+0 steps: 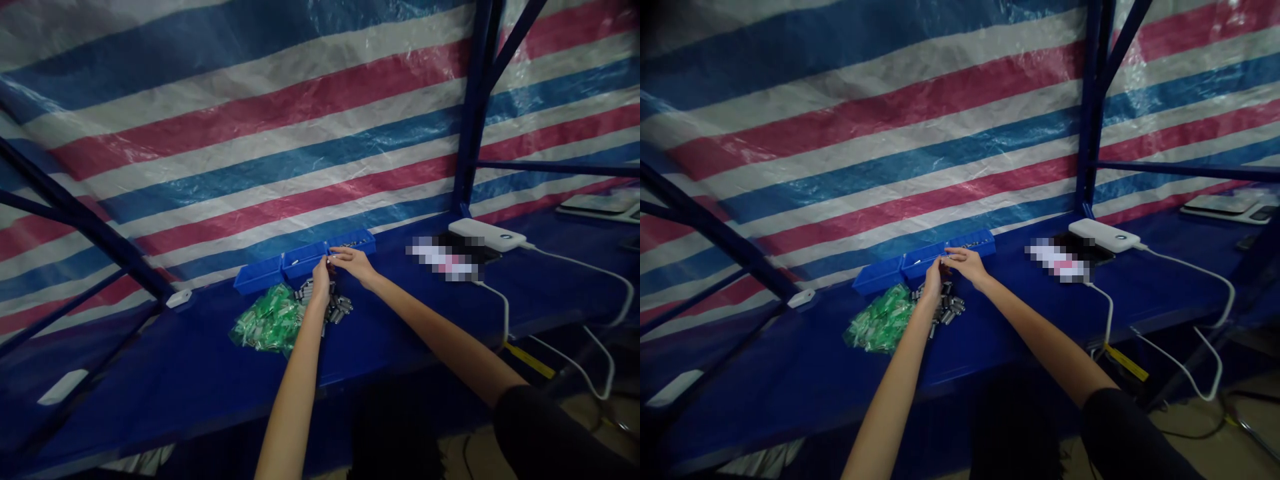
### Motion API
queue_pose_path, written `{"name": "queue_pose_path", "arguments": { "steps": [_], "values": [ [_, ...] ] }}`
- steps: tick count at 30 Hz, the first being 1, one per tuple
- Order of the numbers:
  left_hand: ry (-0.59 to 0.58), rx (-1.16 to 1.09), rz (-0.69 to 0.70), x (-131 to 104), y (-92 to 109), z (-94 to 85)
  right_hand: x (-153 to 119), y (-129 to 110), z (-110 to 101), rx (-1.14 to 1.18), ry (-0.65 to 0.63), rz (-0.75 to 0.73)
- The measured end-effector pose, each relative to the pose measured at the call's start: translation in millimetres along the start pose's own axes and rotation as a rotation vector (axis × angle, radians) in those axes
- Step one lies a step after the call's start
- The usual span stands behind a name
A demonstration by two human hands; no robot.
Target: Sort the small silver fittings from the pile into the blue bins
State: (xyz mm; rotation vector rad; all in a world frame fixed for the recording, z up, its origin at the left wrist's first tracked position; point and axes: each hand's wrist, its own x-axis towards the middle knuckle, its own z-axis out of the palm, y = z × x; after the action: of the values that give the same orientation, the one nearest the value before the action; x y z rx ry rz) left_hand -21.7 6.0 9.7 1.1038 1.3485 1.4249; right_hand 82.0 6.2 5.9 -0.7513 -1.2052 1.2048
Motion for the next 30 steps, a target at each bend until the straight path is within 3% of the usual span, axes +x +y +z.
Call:
{"name": "queue_pose_path", "arguments": {
  "steps": [4, 10, 15, 18, 21, 25, 27, 30],
  "values": [
    [-0.024, -0.056, -0.084, -3, 2, 1.4, 0, 0, 0, -0.017, -0.023, -0.045],
    [0.131, 0.144, 0.110, -8, 4, -0.6, 0, 2, 4, -0.081, 0.002, -0.093],
    [0.316, -0.038, 0.137, -4, 16, -6.0, 5, 7, 1, -0.152, 0.165, 0.015],
    [0.417, -0.181, 0.164, 1, 24, -14.3, 10, 13, -3, -0.255, 0.140, 0.100],
    [0.470, -0.260, 0.185, 5, 28, -22.1, 13, 13, 1, -0.207, 0.004, 0.125],
    [0.491, -0.281, 0.154, 8, 28, -27.9, 12, 2, 9, -0.036, -0.250, 0.014],
    [0.502, -0.268, 0.139, 9, 25, -29.3, 9, -4, 7, -0.121, -0.361, -0.017],
    [0.508, -0.202, 0.161, 10, 23, -29.7, 3, -11, -3, -0.405, -0.577, 0.049]
  ]
}}
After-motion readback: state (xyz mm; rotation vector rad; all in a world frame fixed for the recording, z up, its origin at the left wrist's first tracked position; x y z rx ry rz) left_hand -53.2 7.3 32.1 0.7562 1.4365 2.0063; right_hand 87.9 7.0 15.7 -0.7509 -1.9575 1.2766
